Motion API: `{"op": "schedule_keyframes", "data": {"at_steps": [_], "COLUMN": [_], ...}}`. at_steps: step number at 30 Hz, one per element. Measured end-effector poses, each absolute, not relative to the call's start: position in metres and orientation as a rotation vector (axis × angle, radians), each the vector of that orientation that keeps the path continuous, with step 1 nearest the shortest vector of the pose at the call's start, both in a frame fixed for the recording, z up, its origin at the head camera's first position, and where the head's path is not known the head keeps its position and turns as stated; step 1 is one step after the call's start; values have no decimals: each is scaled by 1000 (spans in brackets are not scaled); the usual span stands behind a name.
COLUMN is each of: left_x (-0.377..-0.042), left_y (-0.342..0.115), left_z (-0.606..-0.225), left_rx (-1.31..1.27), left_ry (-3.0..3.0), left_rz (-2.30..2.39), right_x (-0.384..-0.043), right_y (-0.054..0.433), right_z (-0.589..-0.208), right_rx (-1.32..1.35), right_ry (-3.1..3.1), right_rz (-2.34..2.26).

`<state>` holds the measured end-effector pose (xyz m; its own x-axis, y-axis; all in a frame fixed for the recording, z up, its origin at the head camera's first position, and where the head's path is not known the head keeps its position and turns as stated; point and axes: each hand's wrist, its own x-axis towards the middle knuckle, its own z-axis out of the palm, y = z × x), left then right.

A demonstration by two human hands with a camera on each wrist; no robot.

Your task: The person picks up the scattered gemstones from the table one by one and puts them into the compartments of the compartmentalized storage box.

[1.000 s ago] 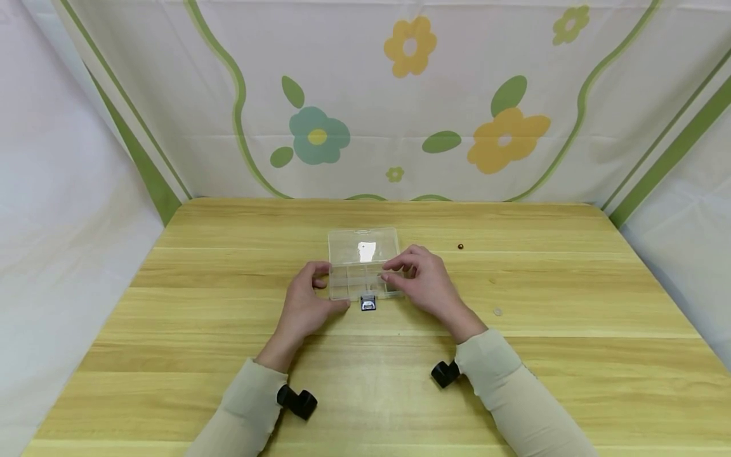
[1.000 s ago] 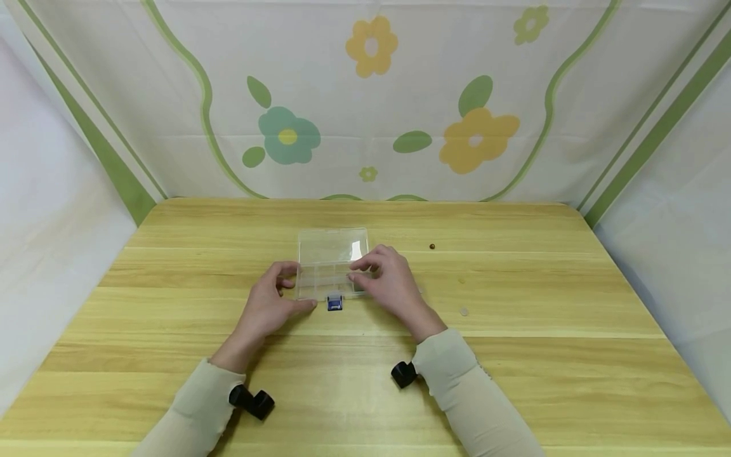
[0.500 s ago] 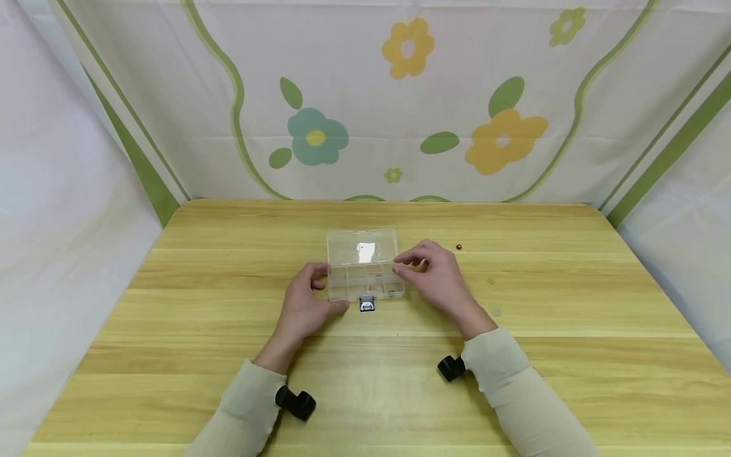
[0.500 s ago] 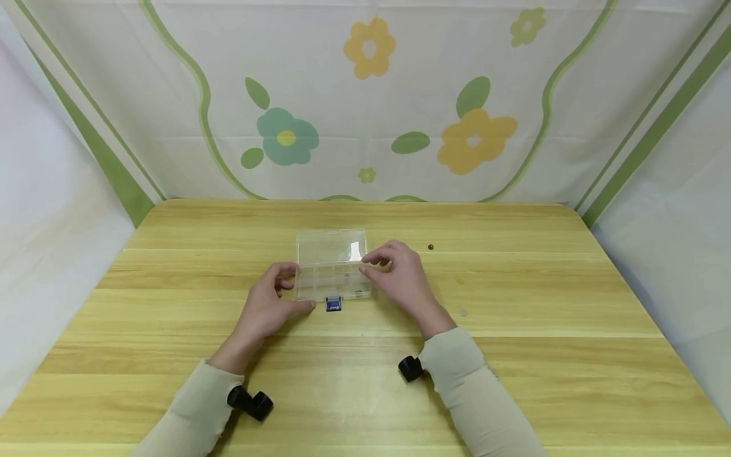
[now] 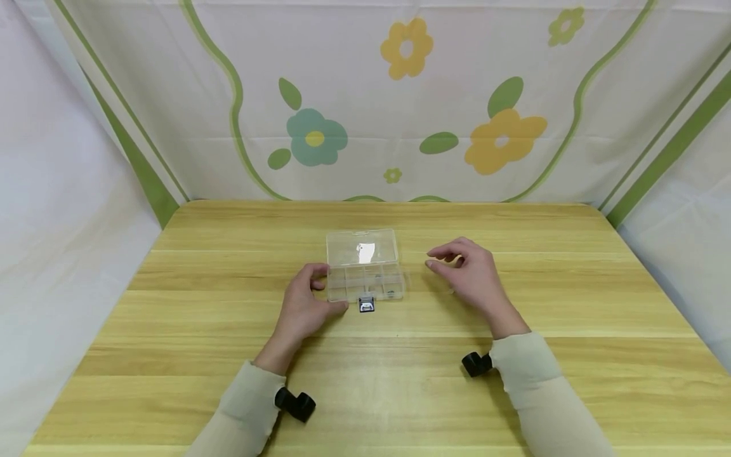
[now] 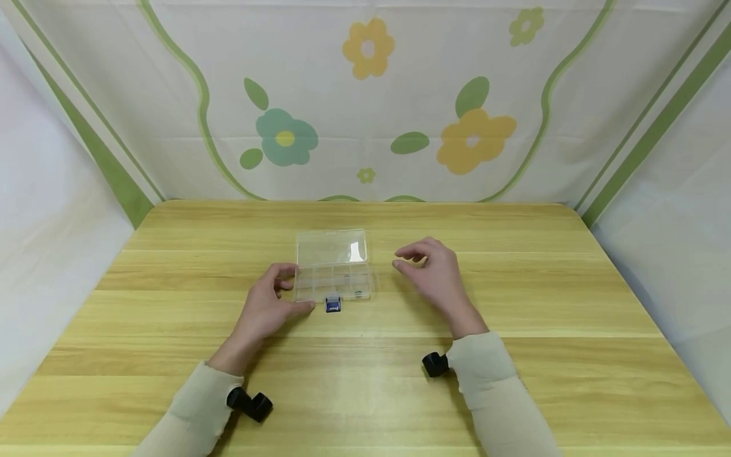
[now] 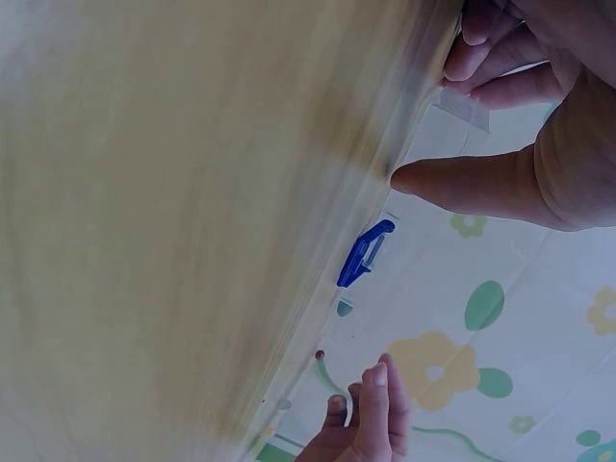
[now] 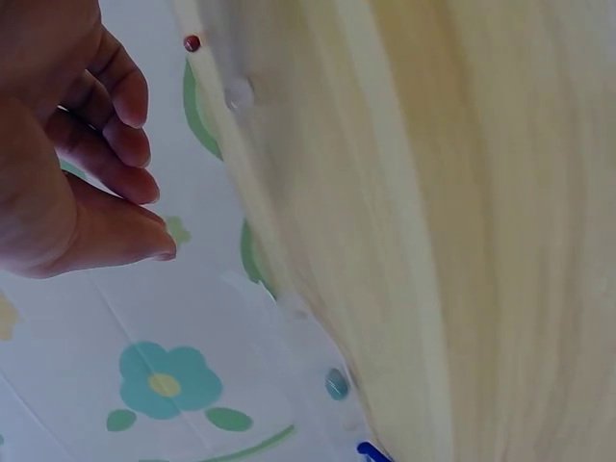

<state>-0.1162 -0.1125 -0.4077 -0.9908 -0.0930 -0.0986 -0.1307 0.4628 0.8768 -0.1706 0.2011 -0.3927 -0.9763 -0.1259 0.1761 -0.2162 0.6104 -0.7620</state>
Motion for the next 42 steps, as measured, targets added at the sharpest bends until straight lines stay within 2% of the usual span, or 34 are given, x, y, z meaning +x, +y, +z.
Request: {"op": "schedule_keyframes", "data": {"at_steps": [19,42], "left_x": [-117,-115], "left_y": [-112,-113], "left_z": [-411,-408], "left_rx": [-194,-164], "left_ry": [2656,2672], "left_rz": [1604,1603], "right_x": [-169,-171], "right_y": [256,302], "right_z": [-382,-396], "right_rx": [100,-33], "right_ry": [-2783,-2948], "right_rz": [1235,1153]}}
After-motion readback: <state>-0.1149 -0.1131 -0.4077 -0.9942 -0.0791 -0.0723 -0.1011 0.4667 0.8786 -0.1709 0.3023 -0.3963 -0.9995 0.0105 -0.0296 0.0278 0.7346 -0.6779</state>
